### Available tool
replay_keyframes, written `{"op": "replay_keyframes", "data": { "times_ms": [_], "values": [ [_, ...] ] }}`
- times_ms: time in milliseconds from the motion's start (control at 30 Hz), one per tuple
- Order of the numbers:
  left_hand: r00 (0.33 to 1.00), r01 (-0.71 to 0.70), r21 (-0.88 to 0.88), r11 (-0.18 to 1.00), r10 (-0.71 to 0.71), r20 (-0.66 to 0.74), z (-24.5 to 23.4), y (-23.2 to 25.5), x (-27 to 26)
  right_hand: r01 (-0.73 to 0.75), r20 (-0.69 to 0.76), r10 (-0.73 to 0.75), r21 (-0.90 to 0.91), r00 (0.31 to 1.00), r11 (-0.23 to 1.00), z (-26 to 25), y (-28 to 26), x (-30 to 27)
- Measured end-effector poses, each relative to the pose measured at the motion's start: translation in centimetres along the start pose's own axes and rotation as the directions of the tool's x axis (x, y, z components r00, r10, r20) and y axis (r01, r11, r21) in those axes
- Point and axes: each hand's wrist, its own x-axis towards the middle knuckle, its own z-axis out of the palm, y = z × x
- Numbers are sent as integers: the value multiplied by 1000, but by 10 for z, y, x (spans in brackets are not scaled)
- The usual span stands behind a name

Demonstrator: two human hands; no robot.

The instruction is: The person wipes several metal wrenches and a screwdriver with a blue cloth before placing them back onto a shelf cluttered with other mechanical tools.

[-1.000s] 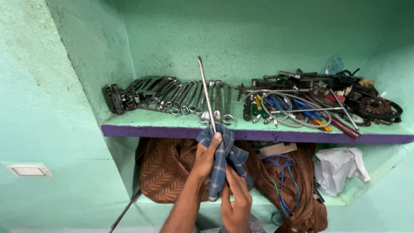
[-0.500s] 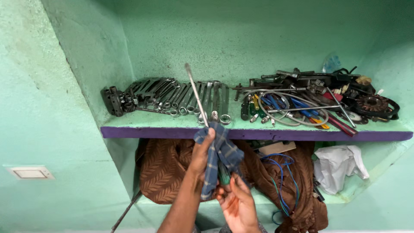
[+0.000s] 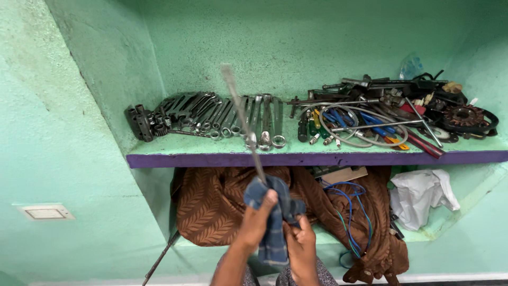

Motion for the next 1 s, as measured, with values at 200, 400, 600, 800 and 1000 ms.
{"op": "replay_keyframes", "data": {
  "times_ms": [200,400,600,800,1000],
  "values": [
    [912,-396,99,913,378,162,16,-9,-10,77,-17,-79,-114,997,990,-11,16,-11],
    [924,-335,101,937,347,-159,13,-7,-2,416,303,-290,-567,908,711,-46,-24,-9],
    [989,-132,1,991,132,-60,19,-27,-9,232,-94,-317,-497,944,836,-1,-66,-11],
    [984,-177,-103,979,179,14,31,-84,-5,245,-51,-401,-719,915,650,9,-75,-16],
    [918,-394,-59,917,396,27,34,-127,-2,380,43,-523,-738,851,558,-7,-69,-14]
  ]
}}
